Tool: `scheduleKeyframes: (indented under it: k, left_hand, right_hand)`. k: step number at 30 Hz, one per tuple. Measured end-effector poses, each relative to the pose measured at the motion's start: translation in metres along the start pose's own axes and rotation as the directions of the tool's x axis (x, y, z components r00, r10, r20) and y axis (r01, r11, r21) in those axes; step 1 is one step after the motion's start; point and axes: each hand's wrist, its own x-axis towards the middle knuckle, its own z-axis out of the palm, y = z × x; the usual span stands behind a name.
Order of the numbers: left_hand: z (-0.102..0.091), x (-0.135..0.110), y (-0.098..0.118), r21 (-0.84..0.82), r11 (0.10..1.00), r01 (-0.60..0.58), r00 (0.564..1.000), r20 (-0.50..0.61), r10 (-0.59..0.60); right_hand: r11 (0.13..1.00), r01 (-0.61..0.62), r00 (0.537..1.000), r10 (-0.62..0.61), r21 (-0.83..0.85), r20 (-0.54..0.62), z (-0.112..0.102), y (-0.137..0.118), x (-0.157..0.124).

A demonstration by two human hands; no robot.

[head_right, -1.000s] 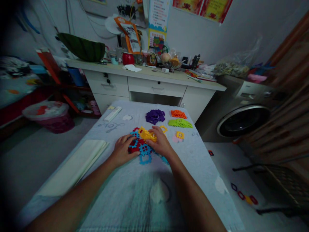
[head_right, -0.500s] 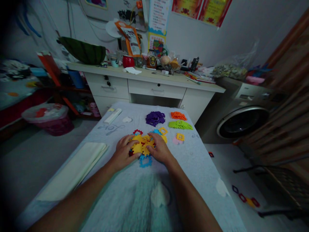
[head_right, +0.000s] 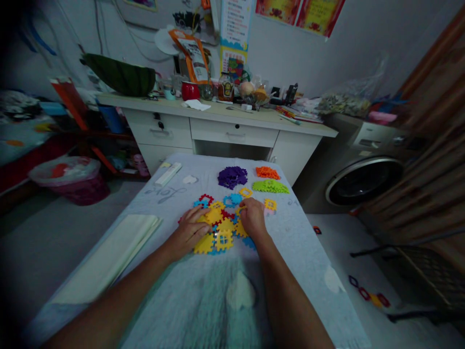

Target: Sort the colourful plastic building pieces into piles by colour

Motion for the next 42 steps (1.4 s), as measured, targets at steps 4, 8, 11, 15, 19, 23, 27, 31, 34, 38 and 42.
scheduleKeyframes:
  k: [4,8,11,15,19,23,27,31,34,38,42]
  left_hand:
    - [-0.002,0.002,-0.003,0.018,0.999,0.033,0.995,-0.096,-0.031]
    - [0.001,0.002,-0.011,0.070,0.996,0.052,0.986,-0.160,-0.040]
    - [0.005,0.001,-0.018,0.113,0.990,0.086,0.980,-0.187,-0.064]
    - [0.007,0.000,-0.024,0.126,0.982,0.142,0.964,-0.241,-0.108]
    - [0.004,0.000,-0.023,0.139,0.976,0.166,0.947,-0.297,-0.119]
    - [0.001,0.000,-0.018,0.123,0.977,0.172,0.932,-0.341,-0.121]
    - [0.001,-0.001,-0.014,0.027,0.991,0.133,0.947,-0.297,-0.119]
    - [0.001,-0.002,-0.010,-0.023,0.998,0.052,0.964,-0.259,-0.056]
    - [0.001,-0.003,-0.007,-0.055,0.998,0.004,0.972,-0.234,-0.017]
    - [0.000,-0.003,-0.005,-0.079,0.997,-0.003,0.978,-0.208,-0.013]
    - [-0.003,-0.001,-0.003,-0.095,0.995,0.008,0.983,-0.180,-0.025]
  right_hand:
    - [0.985,0.164,0.973,-0.169,0.044,0.159,0.001,-0.019,-0.006]
    - [0.942,0.309,0.872,-0.334,0.127,0.357,0.005,-0.041,-0.014]
    - [0.939,0.336,0.856,-0.338,0.076,0.391,0.005,-0.044,-0.014]
    - [0.969,0.225,0.927,-0.180,-0.102,0.328,0.003,-0.035,-0.011]
    - [0.972,0.150,0.966,-0.105,-0.182,0.236,0.004,-0.031,-0.009]
    - [0.963,0.261,0.928,-0.228,-0.075,0.293,0.008,-0.036,-0.011]
    - [0.953,0.270,0.919,-0.214,-0.133,0.332,0.010,-0.039,-0.011]
    - [0.933,0.185,0.943,-0.080,-0.309,0.323,0.004,-0.031,-0.007]
    - [0.920,0.126,0.954,-0.009,-0.372,0.301,-0.004,-0.020,-0.002]
    - [0.934,0.055,0.972,0.032,-0.354,0.234,-0.010,-0.011,0.001]
    - [0.967,0.187,0.936,-0.122,-0.174,0.330,-0.006,-0.014,-0.001]
